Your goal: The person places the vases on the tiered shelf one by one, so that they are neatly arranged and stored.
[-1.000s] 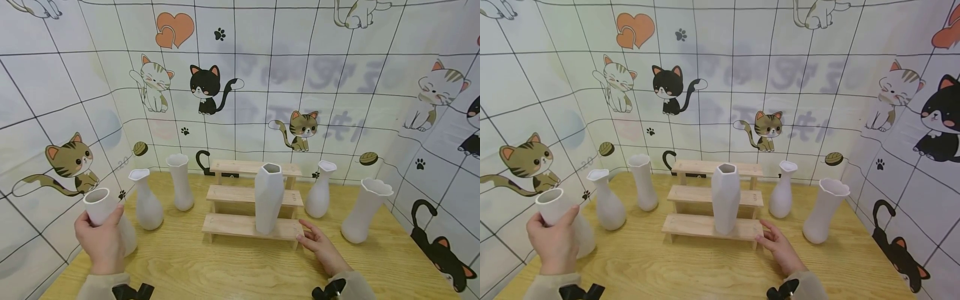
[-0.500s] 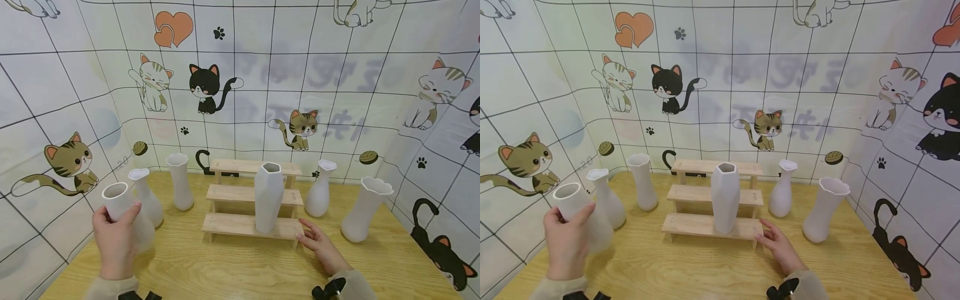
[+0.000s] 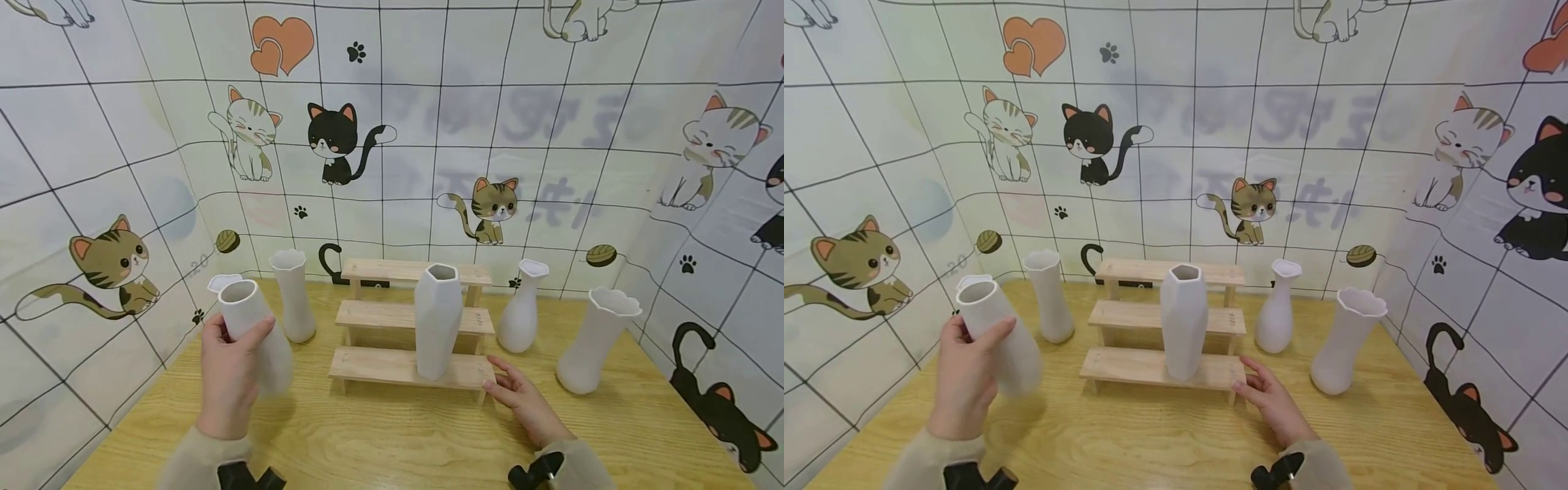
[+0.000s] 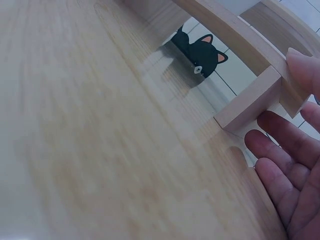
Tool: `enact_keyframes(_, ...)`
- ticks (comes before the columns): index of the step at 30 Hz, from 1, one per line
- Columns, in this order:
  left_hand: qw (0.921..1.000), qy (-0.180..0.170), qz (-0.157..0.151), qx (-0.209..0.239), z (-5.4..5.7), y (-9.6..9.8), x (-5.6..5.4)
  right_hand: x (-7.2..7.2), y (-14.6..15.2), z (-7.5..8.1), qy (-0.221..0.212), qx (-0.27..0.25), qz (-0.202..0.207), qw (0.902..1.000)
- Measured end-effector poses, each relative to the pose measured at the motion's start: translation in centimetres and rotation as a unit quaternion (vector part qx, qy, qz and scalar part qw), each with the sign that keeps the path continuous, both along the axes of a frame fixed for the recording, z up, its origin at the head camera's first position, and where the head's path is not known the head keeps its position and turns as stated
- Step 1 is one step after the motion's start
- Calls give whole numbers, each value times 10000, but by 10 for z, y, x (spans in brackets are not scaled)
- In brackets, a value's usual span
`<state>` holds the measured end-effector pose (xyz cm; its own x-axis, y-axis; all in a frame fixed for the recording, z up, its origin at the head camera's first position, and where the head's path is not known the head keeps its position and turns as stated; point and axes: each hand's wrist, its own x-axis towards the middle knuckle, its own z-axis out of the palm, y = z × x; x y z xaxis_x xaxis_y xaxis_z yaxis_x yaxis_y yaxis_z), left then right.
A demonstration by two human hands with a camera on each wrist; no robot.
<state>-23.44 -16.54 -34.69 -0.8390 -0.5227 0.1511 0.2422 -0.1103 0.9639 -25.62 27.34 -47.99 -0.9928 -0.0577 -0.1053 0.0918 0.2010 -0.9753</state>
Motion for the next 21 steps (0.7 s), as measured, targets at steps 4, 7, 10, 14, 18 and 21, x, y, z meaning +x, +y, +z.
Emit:
enact_keyframes(4,9995,5,-324,26,5,10,-3,0,0,0,15,-33,15,10000)
enact_keyframes(7,9988,-60,-492,8,8,16,-4,0,0,0,32,-42,-2,10000)
enact_keyframes(10,9976,-115,-676,-9,10,23,-4,0,0,-1,36,-29,-16,10000)
enact_keyframes(14,9956,-149,-922,-50,14,33,-5,0,0,-1,42,-18,-26,10000)
enact_keyframes(18,9933,-41,-1155,-21,17,44,-7,0,0,-1,46,-12,-32,10000)
enact_keyframes(21,9914,-10,-1306,-1,18,52,-8,0,-1,-2,37,7,-43,10000)
